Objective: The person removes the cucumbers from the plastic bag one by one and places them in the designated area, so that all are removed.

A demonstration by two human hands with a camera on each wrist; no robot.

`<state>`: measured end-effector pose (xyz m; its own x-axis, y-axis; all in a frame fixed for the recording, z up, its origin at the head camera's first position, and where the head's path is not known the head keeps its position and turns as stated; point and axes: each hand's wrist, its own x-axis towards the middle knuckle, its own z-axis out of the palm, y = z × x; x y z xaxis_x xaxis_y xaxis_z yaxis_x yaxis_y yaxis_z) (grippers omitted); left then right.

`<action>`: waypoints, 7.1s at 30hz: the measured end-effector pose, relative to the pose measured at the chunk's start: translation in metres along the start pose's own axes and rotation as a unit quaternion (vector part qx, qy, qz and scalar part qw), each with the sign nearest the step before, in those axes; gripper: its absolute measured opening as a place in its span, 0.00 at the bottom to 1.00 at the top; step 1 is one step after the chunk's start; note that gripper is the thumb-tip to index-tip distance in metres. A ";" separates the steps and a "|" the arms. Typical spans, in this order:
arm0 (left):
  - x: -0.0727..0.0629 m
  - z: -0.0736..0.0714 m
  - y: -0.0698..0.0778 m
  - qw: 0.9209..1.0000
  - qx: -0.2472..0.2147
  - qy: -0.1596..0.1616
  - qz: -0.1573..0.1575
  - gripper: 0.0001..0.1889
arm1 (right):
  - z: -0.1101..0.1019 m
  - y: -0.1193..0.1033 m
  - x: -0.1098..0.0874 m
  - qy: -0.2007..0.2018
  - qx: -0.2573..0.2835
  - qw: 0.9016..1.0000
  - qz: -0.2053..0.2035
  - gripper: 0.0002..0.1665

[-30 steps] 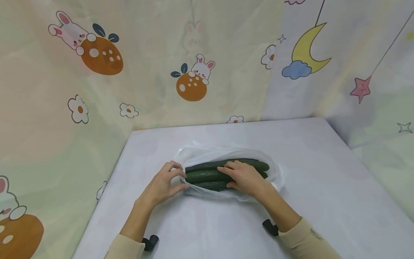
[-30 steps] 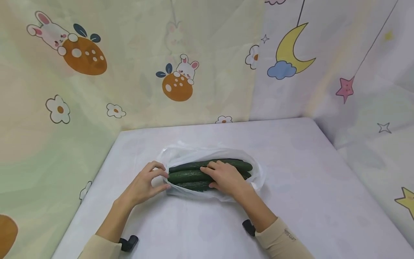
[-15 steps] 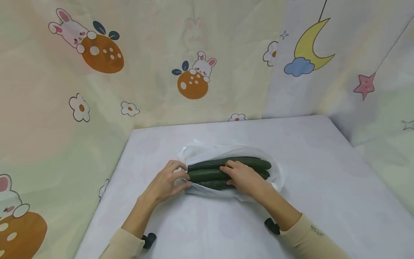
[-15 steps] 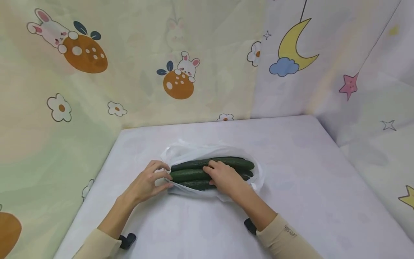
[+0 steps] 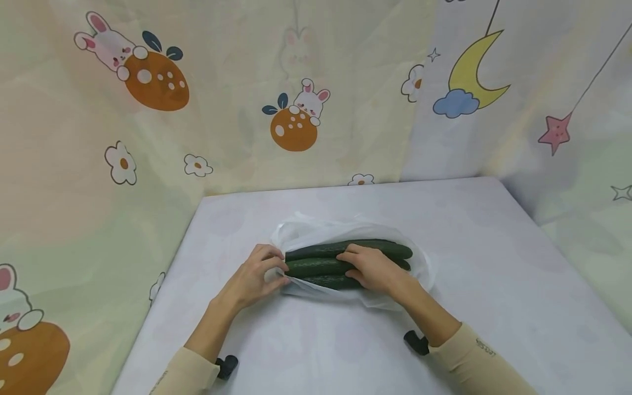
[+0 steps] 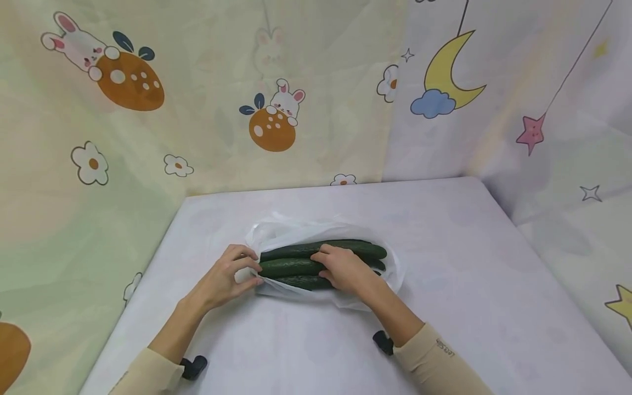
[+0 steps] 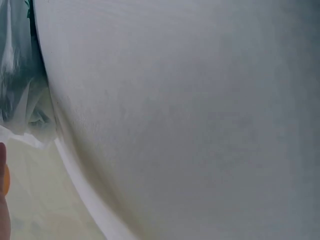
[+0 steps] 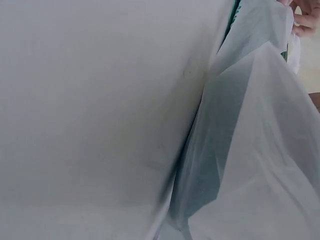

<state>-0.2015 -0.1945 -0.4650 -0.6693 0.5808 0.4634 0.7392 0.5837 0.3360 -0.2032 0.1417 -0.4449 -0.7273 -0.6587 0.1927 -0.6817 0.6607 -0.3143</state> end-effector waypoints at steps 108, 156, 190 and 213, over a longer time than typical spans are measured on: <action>0.000 -0.001 -0.006 0.998 -0.004 -0.040 -0.042 0.08 | -0.127 0.104 -0.114 0.326 0.064 0.931 0.150 0.27; -0.011 -0.020 -0.006 0.996 -0.017 -0.048 -0.080 0.09 | -0.091 0.166 -0.236 0.119 0.023 0.976 0.181 0.22; -0.012 -0.013 0.001 0.995 -0.011 -0.052 -0.088 0.09 | -0.091 0.170 -0.218 0.047 0.059 0.966 0.246 0.31; 0.000 -0.023 0.005 0.996 0.001 -0.060 -0.067 0.09 | -0.119 0.155 -0.186 0.161 0.064 0.944 0.279 0.29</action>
<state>-0.1957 -0.2042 -0.4448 -0.7660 0.5610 0.3139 0.6427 0.6615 0.3863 -0.1825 0.4094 -0.4187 -0.9714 -0.0629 0.2291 -0.1838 0.8100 -0.5568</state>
